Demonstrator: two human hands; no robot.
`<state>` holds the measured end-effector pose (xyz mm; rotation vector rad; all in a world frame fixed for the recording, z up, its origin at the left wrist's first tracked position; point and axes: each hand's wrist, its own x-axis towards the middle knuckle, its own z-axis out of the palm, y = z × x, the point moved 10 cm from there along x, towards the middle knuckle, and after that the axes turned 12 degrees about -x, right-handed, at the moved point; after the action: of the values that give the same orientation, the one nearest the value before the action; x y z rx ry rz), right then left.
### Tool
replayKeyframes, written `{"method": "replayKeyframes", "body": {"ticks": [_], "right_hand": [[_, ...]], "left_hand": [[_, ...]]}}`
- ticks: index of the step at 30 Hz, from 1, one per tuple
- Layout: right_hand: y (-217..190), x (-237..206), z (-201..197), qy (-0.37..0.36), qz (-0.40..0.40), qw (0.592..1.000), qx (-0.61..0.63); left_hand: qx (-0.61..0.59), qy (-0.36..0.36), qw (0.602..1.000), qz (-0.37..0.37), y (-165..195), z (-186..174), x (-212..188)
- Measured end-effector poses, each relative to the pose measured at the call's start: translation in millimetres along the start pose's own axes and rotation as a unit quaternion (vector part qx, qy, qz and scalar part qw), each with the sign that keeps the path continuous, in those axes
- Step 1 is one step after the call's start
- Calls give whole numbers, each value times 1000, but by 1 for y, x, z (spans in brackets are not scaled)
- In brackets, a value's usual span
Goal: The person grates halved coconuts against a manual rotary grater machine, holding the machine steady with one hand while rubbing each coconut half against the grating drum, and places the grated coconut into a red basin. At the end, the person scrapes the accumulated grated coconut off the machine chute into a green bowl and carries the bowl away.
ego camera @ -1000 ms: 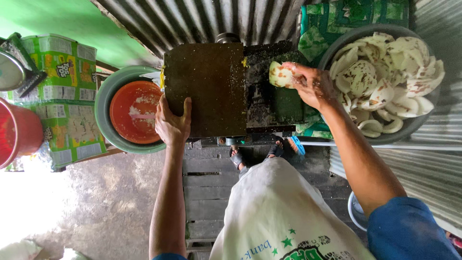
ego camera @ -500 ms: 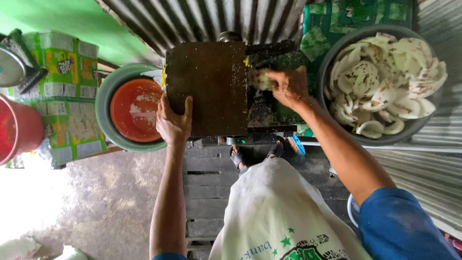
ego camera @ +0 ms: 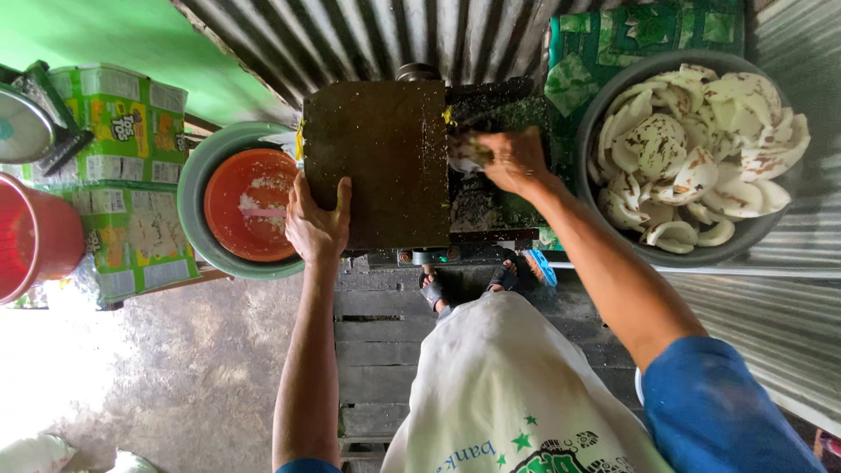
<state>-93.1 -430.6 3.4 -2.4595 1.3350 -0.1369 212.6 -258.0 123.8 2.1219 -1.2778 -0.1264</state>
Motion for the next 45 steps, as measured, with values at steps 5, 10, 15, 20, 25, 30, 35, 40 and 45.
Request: {"method": "replayKeyframes", "body": {"ticks": [5, 10, 15, 20, 25, 30, 35, 40, 45], "right_hand": [[11, -50, -43, 5, 24, 1000, -5], [-18, -79, -29, -73, -34, 987, -138], [-39, -73, 7, -84, -64, 987, -119], [-20, -70, -7, -19, -16, 997, 79], [-7, -50, -32, 38, -15, 999, -26], [-11, -28, -3, -68, 22, 995, -68], [-23, -22, -1, -70, 19, 996, -57], [-28, -17, -6, -36, 13, 999, -21], [-12, -10, 31, -110, 35, 988, -100]], "left_hand": [[4, -22, 999, -30, -9, 0, -1], [9, -20, 999, -28, -10, 0, 1], [-5, -3, 1000, -12, -5, 4, -3], [1, -20, 1000, -19, -10, 6, 0], [-5, -14, 1000, -17, -11, 3, 1], [1, -13, 1000, -12, -8, 3, -2], [6, -9, 1000, -14, -8, 3, -2], [5, -27, 999, -35, -12, 6, 0], [-10, -10, 1000, -25, -8, 1, -1]]}}
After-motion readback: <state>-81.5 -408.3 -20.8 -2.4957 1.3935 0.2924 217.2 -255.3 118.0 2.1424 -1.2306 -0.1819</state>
